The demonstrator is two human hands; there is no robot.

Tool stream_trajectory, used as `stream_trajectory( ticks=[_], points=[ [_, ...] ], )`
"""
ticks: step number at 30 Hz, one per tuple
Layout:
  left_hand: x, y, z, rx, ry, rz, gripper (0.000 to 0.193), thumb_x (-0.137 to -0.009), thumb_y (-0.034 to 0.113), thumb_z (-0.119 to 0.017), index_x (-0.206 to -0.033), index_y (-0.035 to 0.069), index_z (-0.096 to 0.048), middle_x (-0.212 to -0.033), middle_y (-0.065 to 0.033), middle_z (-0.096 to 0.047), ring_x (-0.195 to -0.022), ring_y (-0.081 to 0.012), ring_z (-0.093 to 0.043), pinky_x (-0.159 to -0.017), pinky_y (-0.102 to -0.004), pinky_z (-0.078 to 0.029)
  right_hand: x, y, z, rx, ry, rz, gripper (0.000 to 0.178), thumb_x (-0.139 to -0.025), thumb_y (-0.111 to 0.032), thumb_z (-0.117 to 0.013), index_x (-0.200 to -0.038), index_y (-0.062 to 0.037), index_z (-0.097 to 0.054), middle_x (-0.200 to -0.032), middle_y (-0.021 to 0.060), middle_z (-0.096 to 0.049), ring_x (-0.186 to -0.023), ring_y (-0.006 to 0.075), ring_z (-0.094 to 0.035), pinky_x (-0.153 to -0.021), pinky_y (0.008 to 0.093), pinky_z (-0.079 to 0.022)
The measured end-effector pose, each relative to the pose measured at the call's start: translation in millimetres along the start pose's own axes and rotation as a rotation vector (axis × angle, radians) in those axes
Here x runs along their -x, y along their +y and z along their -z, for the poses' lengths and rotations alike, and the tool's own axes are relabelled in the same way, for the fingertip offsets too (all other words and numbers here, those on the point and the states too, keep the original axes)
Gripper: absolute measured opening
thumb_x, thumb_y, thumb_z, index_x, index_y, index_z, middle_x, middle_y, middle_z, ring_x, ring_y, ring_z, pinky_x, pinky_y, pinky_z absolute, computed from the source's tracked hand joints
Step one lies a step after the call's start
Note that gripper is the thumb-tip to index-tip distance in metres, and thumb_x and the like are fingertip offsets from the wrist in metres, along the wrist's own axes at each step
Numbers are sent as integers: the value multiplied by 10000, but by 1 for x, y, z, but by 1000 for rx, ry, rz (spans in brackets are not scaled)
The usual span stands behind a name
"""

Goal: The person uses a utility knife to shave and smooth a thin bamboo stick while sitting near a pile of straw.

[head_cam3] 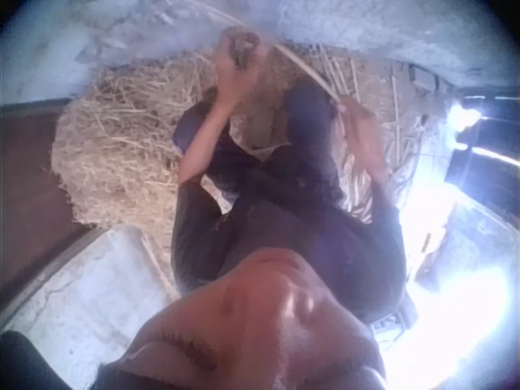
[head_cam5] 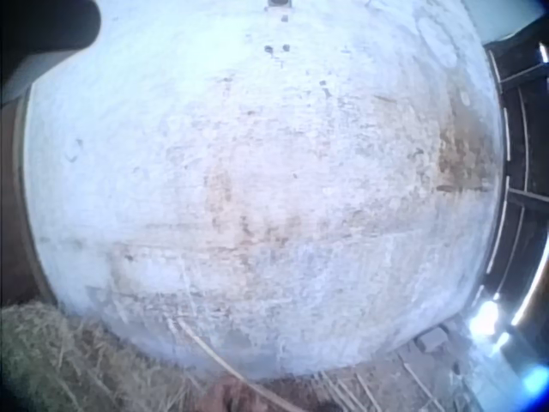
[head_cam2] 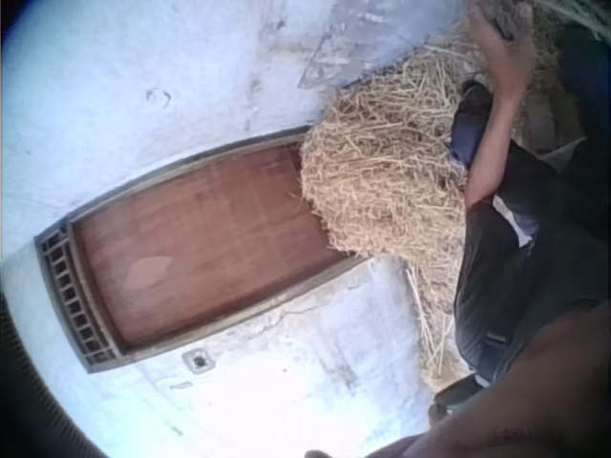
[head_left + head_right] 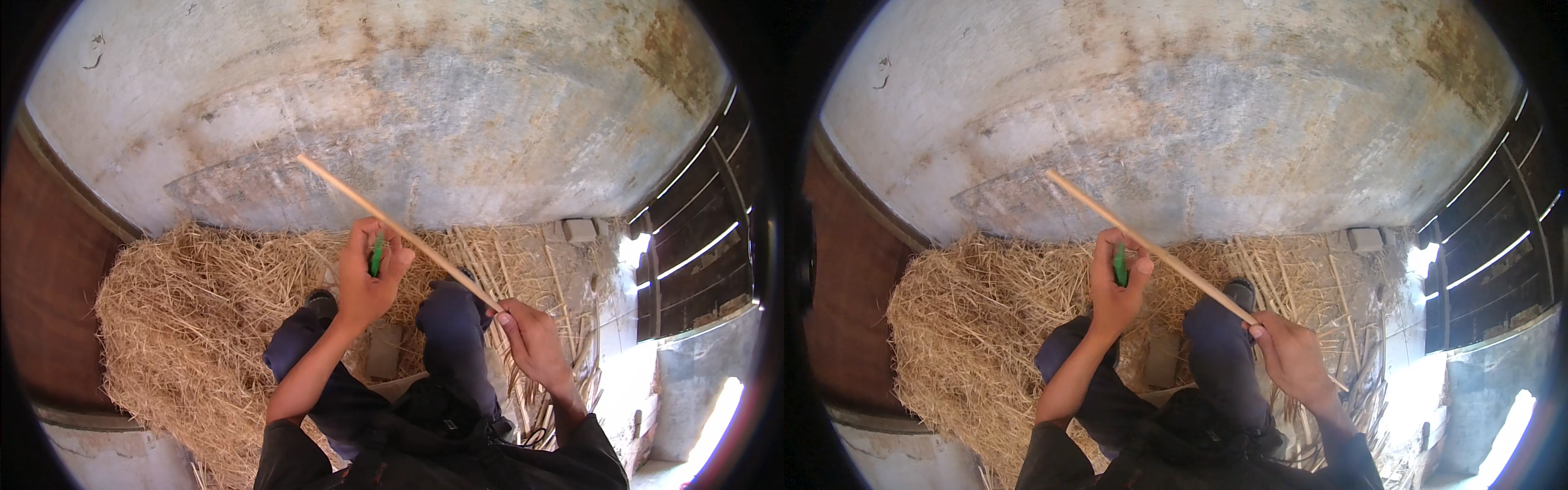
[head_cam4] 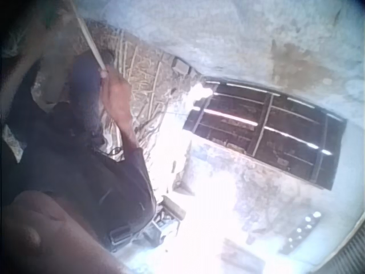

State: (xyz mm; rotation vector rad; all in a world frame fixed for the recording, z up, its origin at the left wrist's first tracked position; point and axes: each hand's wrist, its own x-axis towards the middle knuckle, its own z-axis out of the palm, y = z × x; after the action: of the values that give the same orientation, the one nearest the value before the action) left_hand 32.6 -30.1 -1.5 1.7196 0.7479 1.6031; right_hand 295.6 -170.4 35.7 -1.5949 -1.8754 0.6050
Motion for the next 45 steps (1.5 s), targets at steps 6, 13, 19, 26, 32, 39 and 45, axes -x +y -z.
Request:
stream_trajectory(
  ticks=[6,13,19,26,32,39,45],
  points=[
    [22,-2,-15,-326,-184,-146,289,-1034,230,-740,-1207,17,-650,-1007,-139,-709,-773,-273,-715,-681,-362,-557,-4,1,-20,1,276,49,222,-1081,-145,-657,-1212,10,-747,-888,211,-725,-777,390,-728,-702,438,-564],
    [38,4,-34,-389,-299,-346,321,-949,212,-839,-1180,29,-713,-952,-106,-777,-713,-256,-754,-592,-350,-586,-10,-19,-32,-35,335,51,251,-1054,-103,-691,-1260,31,-747,-883,184,-717,-706,314,-697,-651,395,-538],
    [41,7,-36,-395,-291,-305,320,-927,172,-859,-1174,23,-720,-953,-108,-773,-689,-241,-738,-575,-335,-577,-9,-18,-40,-16,394,57,257,-1041,-94,-710,-1262,31,-752,-851,169,-692,-674,293,-670,-623,385,-519],
    [40,6,-34,-403,-292,-337,350,-919,174,-862,-1203,17,-728,-932,-99,-759,-653,-230,-710,-544,-342,-556,-11,-23,-41,-30,404,46,263,-1030,-90,-730,-1259,36,-754,-858,170,-700,-669,277,-672,-618,375,-521],
    [41,8,-33,-427,-298,-372,391,-904,182,-867,-1229,13,-732,-916,-86,-747,-636,-220,-697,-532,-337,-549,-10,-21,-41,-26,372,43,252,-1017,-67,-742,-1233,61,-753,-919,199,-739,-707,289,-717,-634,366,-547],
    [38,9,-34,-428,-271,-347,360,-912,188,-869,-1207,25,-742,-897,-84,-748,-648,-222,-710,-542,-334,-549,-10,-20,-42,-69,401,72,245,-1027,-78,-723,-1227,58,-759,-966,214,-769,-763,311,-750,-676,370,-570],
    [26,10,-27,-432,-210,-344,329,-912,197,-875,-1165,30,-747,-866,-89,-745,-644,-225,-712,-548,-335,-549,-7,-22,-41,-114,365,28,256,-1029,-87,-716,-1243,47,-762,-998,224,-781,-802,323,-768,-706,374,-580]
  ],
)
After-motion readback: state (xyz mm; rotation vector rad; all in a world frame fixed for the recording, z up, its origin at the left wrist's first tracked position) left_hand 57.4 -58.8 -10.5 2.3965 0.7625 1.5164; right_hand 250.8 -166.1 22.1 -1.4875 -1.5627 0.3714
